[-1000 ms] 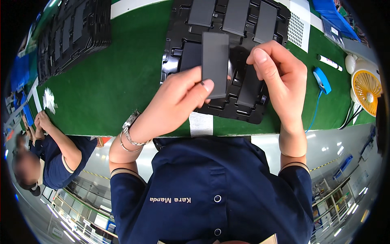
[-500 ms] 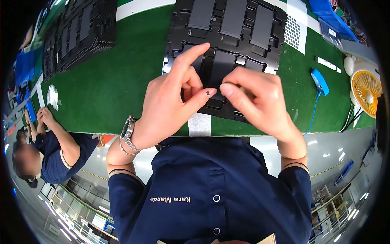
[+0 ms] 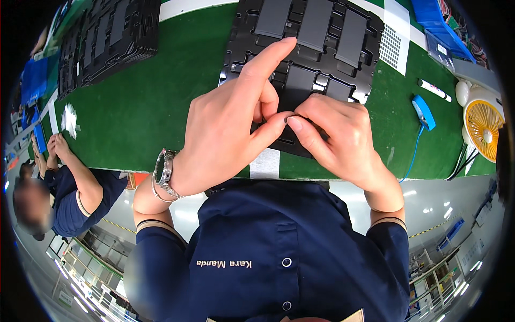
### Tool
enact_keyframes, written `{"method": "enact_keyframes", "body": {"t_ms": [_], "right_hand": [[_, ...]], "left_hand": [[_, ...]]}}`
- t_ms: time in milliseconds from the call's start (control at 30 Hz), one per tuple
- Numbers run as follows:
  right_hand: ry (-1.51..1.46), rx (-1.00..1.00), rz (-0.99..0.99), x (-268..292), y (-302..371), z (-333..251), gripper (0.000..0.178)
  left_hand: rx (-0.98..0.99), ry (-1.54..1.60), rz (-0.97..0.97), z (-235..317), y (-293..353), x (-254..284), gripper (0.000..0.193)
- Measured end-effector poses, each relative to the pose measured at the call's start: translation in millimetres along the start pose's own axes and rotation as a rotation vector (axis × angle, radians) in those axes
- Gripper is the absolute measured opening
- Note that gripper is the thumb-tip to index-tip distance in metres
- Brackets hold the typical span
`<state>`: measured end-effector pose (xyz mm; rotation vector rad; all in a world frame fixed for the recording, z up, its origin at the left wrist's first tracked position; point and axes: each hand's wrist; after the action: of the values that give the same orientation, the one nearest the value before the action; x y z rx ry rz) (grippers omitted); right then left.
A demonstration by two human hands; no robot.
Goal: The person is seen writing on a piece of paper and then assembling some small black plastic parts into a larger tray.
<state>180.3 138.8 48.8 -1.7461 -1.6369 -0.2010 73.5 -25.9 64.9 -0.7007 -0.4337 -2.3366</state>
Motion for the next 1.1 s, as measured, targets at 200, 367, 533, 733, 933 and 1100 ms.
{"method": "enact_keyframes", "body": {"t_ms": [200, 367, 533, 733, 933, 1100], "right_hand": [[0.037, 0.018, -0.006, 0, 1, 3, 0.021], [0.126, 0.066, -0.023, 4, -1, 3, 0.021], [0.005, 0.076, 0.078, 14, -4, 5, 0.018], [-0.256, -0.424, 0.354, 26, -10, 32, 0.031], [-0.382, -0.513, 0.41, 27, -13, 54, 0.036], [-0.491, -0.581, 0.425, 32, -10, 56, 0.036]], "left_hand": [[-0.034, -0.069, -0.014, 2, -4, 1, 0.084], [0.069, 0.022, -0.111, 5, -6, 2, 0.081], [0.209, 0.089, -0.206, 5, -13, 0, 0.069], [-0.216, -0.298, -0.178, 6, -10, -44, 0.04], [-0.47, -0.585, -0.064, 4, -14, -71, 0.043], [-0.501, -0.428, -0.026, -9, -16, -68, 0.046]]}}
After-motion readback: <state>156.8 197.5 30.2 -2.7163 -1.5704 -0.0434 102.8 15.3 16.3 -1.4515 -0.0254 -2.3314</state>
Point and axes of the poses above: each hand's wrist, its own y-axis away from the middle knuckle, its own x-axis out of the back of the hand, z = x × y, and after that the axes turned 13 degrees about x, right-handed
